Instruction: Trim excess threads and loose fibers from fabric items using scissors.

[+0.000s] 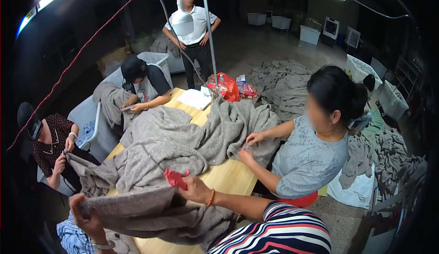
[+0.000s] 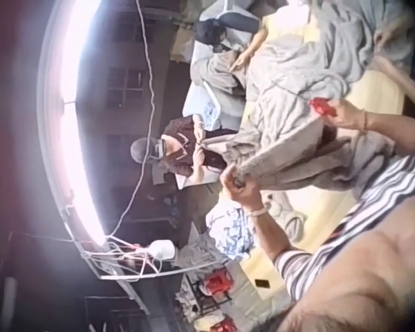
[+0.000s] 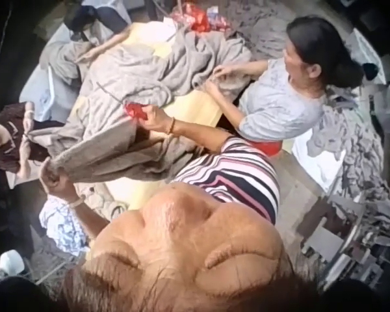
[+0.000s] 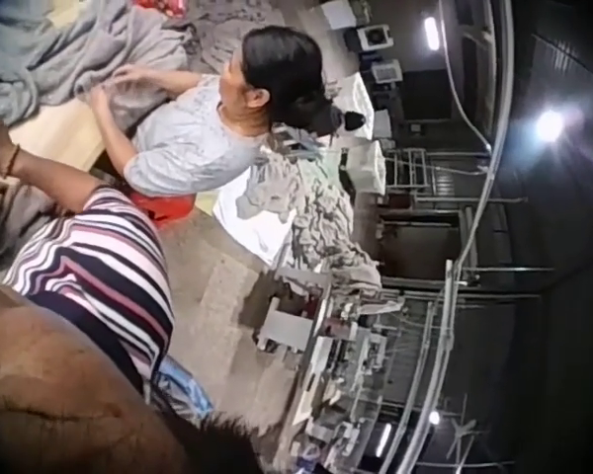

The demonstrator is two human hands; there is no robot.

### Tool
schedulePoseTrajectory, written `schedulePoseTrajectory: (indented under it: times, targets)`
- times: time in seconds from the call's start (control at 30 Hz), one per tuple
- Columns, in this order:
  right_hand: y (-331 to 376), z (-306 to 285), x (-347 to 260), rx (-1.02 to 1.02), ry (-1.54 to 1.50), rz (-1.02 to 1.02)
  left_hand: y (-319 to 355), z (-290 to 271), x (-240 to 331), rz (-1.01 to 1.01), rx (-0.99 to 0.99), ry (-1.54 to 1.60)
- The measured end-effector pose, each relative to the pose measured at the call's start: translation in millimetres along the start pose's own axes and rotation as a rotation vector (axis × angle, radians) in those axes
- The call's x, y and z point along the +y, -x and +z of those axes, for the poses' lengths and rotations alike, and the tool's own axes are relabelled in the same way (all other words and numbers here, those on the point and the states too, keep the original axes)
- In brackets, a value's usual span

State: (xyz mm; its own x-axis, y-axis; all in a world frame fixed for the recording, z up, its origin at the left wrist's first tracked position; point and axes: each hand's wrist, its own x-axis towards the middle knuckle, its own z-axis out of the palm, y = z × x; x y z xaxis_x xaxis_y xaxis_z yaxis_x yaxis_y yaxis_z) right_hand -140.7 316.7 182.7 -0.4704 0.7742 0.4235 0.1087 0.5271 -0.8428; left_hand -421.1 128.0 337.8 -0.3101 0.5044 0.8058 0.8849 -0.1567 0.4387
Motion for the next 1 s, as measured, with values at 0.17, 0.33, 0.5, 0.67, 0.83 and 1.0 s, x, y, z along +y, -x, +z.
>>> schedulePoseTrajectory:
  times: [0.17,0.33,0.5,0.67,0.83,1.0]
  targets:
    - [1.0,-38.8,-0.4,0.169,0.195,-0.102,44.5,22.1,-60.2,-0.222,-0.282,0.067]
    - [49.8,-58.8,-0.6,0.124,0.234,-0.102,129.2,57.8,-104.6,-0.067,-0.294,-0.273]
    - [117.7,-73.7,46.0,-0.58,0.411,0.379,231.3,131.4,-120.2,-0.124,-0.447,-0.397]
    - [178.9,-67.5,63.9,-0.905,0.572,0.472,321.5,129.7,-118.2,-0.66,-0.536,-0.447]
    - [199.7,-86.5,76.1,-0.816,0.639,0.524,388.3,129.0,-171.3,-1.63,0.248,1.062]
    - [216.3,-116.5,89.4,-0.506,0.536,0.411,436.5,124.1,-158.8,-1.748,0.539,1.23]
